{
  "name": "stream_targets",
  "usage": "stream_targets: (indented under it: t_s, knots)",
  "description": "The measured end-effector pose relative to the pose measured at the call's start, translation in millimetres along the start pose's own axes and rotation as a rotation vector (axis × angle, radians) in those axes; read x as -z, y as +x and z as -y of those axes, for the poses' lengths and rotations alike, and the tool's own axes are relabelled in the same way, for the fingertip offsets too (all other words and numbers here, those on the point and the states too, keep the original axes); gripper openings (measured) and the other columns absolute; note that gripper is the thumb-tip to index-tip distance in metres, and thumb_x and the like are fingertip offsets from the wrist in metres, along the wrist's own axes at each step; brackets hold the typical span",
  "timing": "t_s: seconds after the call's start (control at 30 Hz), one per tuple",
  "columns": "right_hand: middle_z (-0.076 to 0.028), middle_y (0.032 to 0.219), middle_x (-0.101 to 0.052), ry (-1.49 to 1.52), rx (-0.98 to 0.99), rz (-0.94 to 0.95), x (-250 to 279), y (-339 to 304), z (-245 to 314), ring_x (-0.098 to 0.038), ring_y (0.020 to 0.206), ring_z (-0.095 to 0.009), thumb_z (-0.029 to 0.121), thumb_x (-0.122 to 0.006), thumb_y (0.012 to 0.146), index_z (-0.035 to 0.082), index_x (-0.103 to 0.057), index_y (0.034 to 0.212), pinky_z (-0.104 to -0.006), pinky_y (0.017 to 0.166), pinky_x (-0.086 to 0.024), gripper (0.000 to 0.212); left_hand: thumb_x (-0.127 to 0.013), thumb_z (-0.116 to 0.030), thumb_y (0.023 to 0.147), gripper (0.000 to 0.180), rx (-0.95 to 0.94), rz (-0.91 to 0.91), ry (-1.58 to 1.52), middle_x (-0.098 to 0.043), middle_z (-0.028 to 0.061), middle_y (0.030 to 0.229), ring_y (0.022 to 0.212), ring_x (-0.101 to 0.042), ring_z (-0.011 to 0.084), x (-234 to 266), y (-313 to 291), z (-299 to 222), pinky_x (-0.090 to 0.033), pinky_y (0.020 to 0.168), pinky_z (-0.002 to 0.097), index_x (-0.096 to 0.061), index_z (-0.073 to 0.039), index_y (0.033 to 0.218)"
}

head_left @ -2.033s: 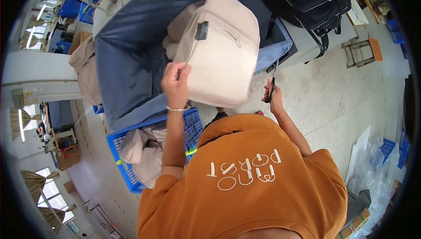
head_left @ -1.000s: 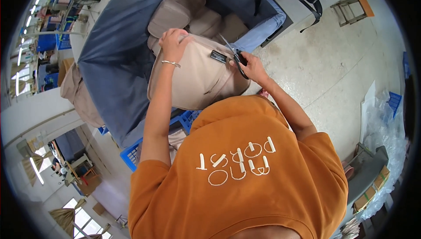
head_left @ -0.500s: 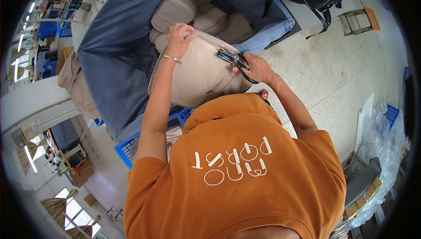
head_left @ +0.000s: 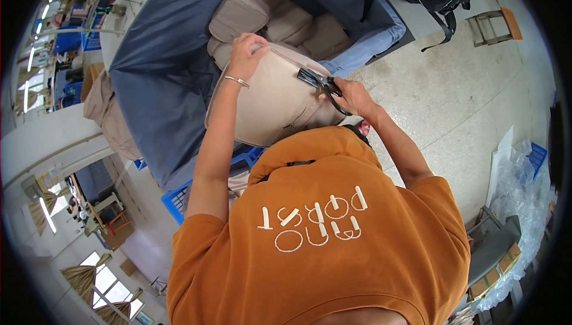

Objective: Trimming loose threads from backpacks using a pair of scissors.

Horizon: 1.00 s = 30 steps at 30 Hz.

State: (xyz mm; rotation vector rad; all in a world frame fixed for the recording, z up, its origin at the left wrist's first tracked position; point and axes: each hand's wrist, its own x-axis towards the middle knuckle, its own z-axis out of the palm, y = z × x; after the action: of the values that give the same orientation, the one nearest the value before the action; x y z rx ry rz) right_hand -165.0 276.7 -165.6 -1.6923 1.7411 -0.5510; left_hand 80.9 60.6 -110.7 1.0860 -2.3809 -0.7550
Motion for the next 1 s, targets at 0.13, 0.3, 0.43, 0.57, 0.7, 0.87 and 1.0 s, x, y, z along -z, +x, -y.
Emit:
stream_targets:
  t_s: [0.13, 0.3, 0.43, 0.57, 0.7, 0.87, 1.0]
  knots:
    - [-0.022, 0.073, -0.064, 0.016, 0.029, -0.018, -4.8, 0.3, -3.4, -0.063, 0.073, -0.043, 0.054, -0.062, 0.087, 0.000, -0.054, 0.086, -0.0482, 0.065, -0.051, 0.054, -0.073, -0.017, 0.079, 0.015, -0.001, 0.010, -0.009, -0.062, 0.0078, 0.102, 0.105, -0.056, 0.0273, -0.5, -0.7, 2.2, -0.042, 0.095, 0.0346, -0.068, -0.010, 0.091]
    - [-0.022, 0.075, -0.065, -0.054, 0.079, -0.100, -0.2, 8.6, -2.5, -0.063, 0.072, -0.042, 0.060, -0.062, 0.084, 0.001, -0.055, 0.085, -0.0482, 0.065, -0.050, 0.060, -0.072, -0.016, 0.079, 0.014, -0.007, 0.001, -0.024, -0.062, 0.0085, 0.102, 0.106, -0.056, 0.0277, -1.5, -0.7, 0.7, -0.042, 0.095, 0.0346, -0.068, -0.009, 0.091]
    - [-0.022, 0.073, -0.064, -0.043, 0.089, -0.019, 14.2, 21.2, 10.7, -0.062, 0.070, -0.042, 0.065, -0.061, 0.083, 0.001, -0.055, 0.084, -0.0483, 0.064, -0.050, 0.064, -0.073, -0.019, 0.076, 0.013, -0.004, -0.015, -0.046, -0.064, 0.0089, 0.102, 0.105, -0.056, 0.0308, -2.2, -1.7, 1.4, -0.043, 0.093, 0.0396, -0.069, -0.012, 0.087]
    - [-0.022, 0.072, -0.063, -0.075, 0.059, 0.026, 16.2, 24.0, 16.3, -0.063, 0.071, -0.043, 0.064, -0.062, 0.083, 0.001, -0.056, 0.082, -0.0487, 0.064, -0.050, 0.063, -0.073, -0.018, 0.076, 0.012, -0.020, -0.028, -0.056, -0.064, 0.0086, 0.102, 0.104, -0.056, 0.0301, -4.0, -1.7, 3.4, -0.043, 0.093, 0.0391, -0.069, -0.012, 0.087]
    - [-0.023, 0.072, -0.063, -0.013, 0.035, 0.008, 12.5, 20.9, 16.1, -0.063, 0.073, -0.043, 0.062, -0.063, 0.083, 0.000, -0.056, 0.082, -0.0492, 0.064, -0.050, 0.062, -0.073, -0.017, 0.077, 0.012, -0.032, -0.043, -0.073, -0.063, 0.0083, 0.101, 0.103, -0.056, 0.0294, -5.3, -1.9, 5.1, -0.043, 0.094, 0.0381, -0.069, -0.011, 0.087]
    - [-0.023, 0.072, -0.063, -0.003, 0.059, 0.021, 18.3, 29.9, 22.8, -0.063, 0.074, -0.044, 0.063, -0.062, 0.083, 0.000, -0.056, 0.086, -0.0496, 0.065, -0.049, 0.064, -0.071, -0.014, 0.079, 0.012, 0.008, -0.023, -0.128, -0.063, 0.0085, 0.100, 0.103, -0.056, 0.0296, -3.0, -2.8, 3.4, -0.043, 0.093, 0.0372, -0.069, -0.010, 0.090]
    - [-0.021, 0.072, -0.063, -0.034, 0.058, 0.031, 12.3, 46.2, 34.7, -0.063, 0.074, -0.043, 0.063, -0.062, 0.084, 0.000, -0.055, 0.088, -0.0491, 0.065, -0.049, 0.063, -0.069, -0.011, 0.080, 0.012, 0.000, -0.022, -0.175, -0.063, 0.0095, 0.098, 0.100, -0.058, 0.0303, -3.2, -1.6, 1.6, -0.044, 0.090, 0.0368, -0.068, -0.010, 0.092]
